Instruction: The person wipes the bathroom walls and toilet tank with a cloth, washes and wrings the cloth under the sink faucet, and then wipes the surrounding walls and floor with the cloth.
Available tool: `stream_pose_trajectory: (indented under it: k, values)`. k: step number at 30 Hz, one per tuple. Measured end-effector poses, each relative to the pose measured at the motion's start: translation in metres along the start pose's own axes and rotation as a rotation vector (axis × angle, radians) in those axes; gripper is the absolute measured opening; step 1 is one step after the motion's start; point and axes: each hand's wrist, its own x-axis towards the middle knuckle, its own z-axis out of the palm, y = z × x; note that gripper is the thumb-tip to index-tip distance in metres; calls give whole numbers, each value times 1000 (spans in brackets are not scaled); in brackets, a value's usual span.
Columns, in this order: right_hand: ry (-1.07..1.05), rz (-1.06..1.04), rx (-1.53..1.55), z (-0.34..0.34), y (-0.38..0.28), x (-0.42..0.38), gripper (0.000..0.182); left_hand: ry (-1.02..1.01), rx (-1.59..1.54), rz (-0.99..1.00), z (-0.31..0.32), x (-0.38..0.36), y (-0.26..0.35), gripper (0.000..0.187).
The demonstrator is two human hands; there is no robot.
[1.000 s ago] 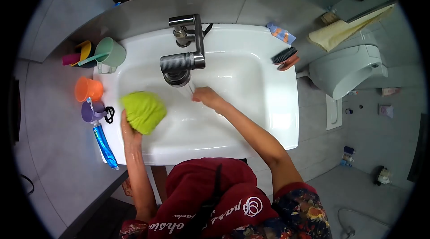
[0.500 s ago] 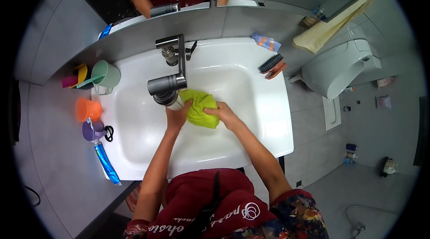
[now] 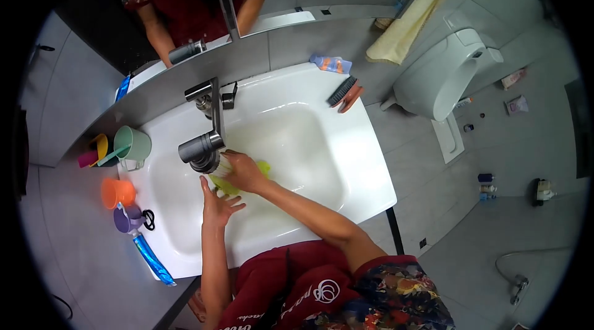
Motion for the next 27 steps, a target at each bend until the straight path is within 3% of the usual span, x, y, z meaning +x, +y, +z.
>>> stream_pose_trajectory:
  k: [2,3,4,6,7,8,9,10,11,14,16,18,20,22,24,25,26,27]
  values:
    - [33,44,-5,8,-5,1,39,-73,-284,-146,-5,-6,-1,118]
    - [28,76,-32,6,-13,1,38,-347,-401,-168,-14,-2,-8,120]
    - [19,109,-58,4,-20,-1,37,-404,-496,-150,-15,2,-12,118]
    - [-91,-47,-175,-1,-29,-9,24,-513,-682,-104,-1,9,-14,114]
    - [-189,-130,-222,-5,-35,-13,23,-418,-561,124,17,0,-7,98]
    - [-281,-212,-273,-10,-37,-17,22,-547,-643,170,9,16,-8,91]
    - [-259,-362,-281,-7,-23,-32,21,-680,-723,215,-2,45,-17,85]
    - [-231,-381,-265,-8,-25,-41,20,-818,-802,257,1,51,-15,80]
    - [-203,-399,-251,-10,-28,-49,18,-547,-628,333,5,50,-19,66]
    - [-294,-309,-252,-32,-38,-54,17,-568,-462,393,32,41,-22,56]
    - [-261,-336,-272,-54,-50,-47,19,-545,-631,204,28,51,-29,49]
    - [-79,-267,-225,-75,-32,-22,18,-578,-798,34,17,70,-38,49]
    - [233,-121,-252,-97,-4,8,18,-676,-747,-77,22,76,-38,44]
    - [347,-34,-262,-105,26,43,30,-648,-640,-121,14,94,-51,42]
    - [302,8,-239,-104,69,76,49,-497,-533,-98,30,62,-39,40]
    - [269,35,-68,-96,71,90,50,-508,-522,-72,30,59,-41,39]
    - [163,283,267,-94,84,108,41,-517,-514,-48,29,57,-44,39]
    - [165,318,568,-76,36,107,31,-539,-565,-86,26,57,-45,38]
